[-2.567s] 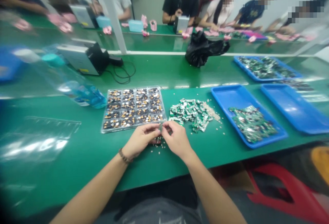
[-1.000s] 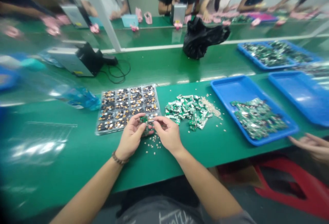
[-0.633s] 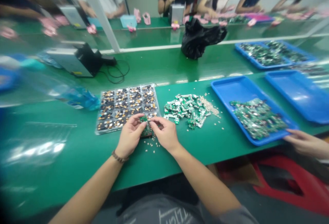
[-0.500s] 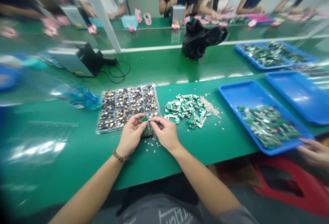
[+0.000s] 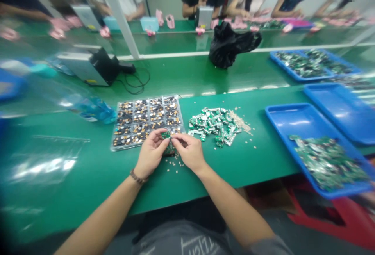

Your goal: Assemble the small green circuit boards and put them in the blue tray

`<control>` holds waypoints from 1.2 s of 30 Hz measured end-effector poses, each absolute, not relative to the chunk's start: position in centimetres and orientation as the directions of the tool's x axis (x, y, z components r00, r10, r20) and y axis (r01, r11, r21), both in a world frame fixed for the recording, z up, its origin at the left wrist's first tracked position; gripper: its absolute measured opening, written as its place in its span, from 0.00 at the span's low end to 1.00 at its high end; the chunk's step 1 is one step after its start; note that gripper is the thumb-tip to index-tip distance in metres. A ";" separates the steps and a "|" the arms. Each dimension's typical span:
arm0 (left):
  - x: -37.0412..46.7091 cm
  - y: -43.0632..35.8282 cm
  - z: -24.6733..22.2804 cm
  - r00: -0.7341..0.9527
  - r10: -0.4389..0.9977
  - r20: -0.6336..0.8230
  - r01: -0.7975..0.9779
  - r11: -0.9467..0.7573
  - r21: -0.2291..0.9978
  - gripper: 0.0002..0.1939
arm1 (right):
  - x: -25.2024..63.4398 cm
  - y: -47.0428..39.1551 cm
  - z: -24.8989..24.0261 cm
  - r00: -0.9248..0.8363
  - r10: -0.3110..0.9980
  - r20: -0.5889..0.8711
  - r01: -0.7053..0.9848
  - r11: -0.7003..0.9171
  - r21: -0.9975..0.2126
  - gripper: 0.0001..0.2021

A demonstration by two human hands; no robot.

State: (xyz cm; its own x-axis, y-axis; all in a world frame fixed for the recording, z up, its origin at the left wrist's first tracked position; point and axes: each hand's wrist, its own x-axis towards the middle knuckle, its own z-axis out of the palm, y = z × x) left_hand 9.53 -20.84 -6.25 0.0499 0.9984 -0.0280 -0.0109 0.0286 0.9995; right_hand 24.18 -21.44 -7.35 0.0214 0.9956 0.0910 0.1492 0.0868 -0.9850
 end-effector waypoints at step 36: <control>9.5 -21.9 -4.8 0.037 0.988 0.148 0.100 -0.151 0.983 0.22 | 53.3 -21.8 -4.8 0.633 0.724 0.274 0.667 -0.331 -0.667 0.13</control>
